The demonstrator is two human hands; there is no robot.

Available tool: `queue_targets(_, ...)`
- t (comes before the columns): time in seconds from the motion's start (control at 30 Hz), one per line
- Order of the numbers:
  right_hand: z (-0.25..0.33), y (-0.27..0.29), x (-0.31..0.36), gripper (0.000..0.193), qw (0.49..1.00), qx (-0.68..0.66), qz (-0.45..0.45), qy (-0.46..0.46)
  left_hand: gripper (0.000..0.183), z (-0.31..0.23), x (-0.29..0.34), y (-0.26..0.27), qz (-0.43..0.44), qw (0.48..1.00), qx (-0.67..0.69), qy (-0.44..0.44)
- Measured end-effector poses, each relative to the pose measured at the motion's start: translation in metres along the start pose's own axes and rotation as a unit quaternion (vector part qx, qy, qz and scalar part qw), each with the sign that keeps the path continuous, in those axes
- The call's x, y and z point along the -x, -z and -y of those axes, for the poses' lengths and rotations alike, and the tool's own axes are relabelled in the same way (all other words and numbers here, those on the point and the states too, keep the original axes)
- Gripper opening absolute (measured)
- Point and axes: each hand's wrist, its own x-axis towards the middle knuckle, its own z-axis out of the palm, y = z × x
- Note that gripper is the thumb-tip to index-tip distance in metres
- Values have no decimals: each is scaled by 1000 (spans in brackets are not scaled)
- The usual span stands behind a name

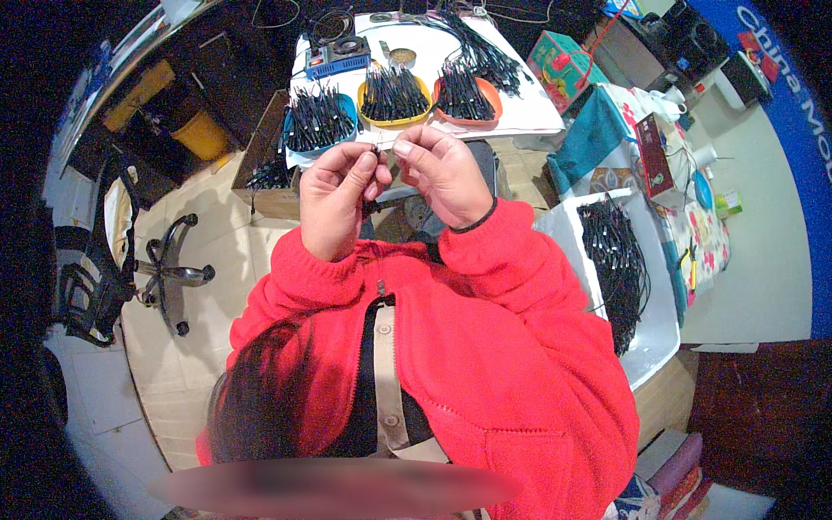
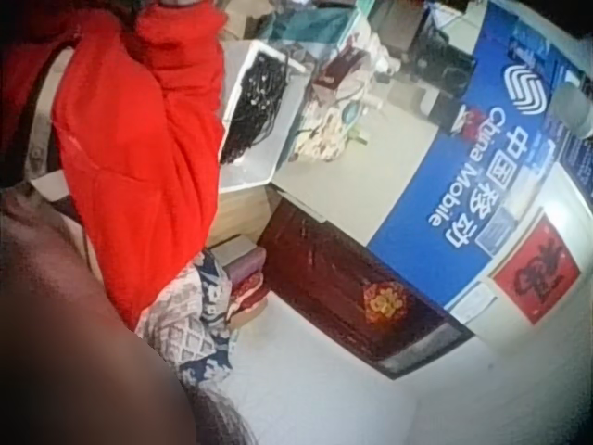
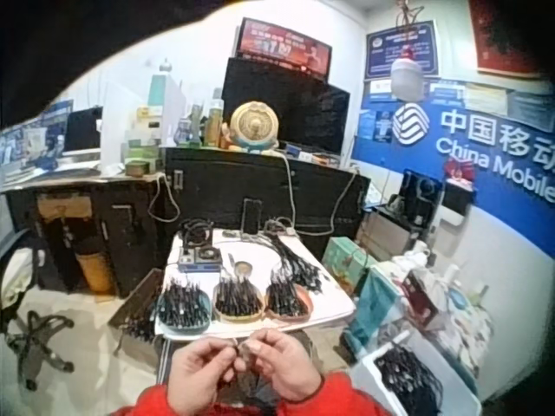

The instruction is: The person repeatedly picks small black cylindrical components and thin metal pins from trays on a table, inserts the pins into the components, and places the assembled units into a blue tray. The process is repeated continuously throughout the clip.

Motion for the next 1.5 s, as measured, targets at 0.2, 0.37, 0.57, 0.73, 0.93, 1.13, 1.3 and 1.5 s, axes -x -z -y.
queue_targets(0.2, 11, -6, 5, 14, 987, 120, 35, 98, 13, 0, 1, -1, 1, 999, -43, 13)
queue_targets(0.37, 14, -8, 6, 12, 969, 191, 29, 151, 13, 1, 3, -2, 6, 999, 3, 43)
queue_targets(0.57, 8, 0, 5, 12, 994, -24, 105, 14, 12, 1, 6, -3, 8, 998, 57, 39)
queue_targets(0.73, 15, -1, 5, 12, 980, -76, 176, -44, 12, -4, 4, 5, 73, 987, 64, 130)
queue_targets(0.93, 17, -4, 8, 16, 994, 11, 102, -26, 11, -3, 4, 7, 85, 986, 35, 137)
queue_targets(1.13, 19, 8, 2, 17, 984, 25, 151, -91, 14, -1, 4, 9, 79, 987, 32, 139)
queue_targets(1.3, 27, 15, 1, 17, 979, 79, 153, -112, 15, -2, 3, 8, 95, 984, 1, 152)
queue_targets(1.5, 22, 31, -6, 20, 972, 98, 150, -152, 17, -3, 1, 12, 118, 966, -126, 193)
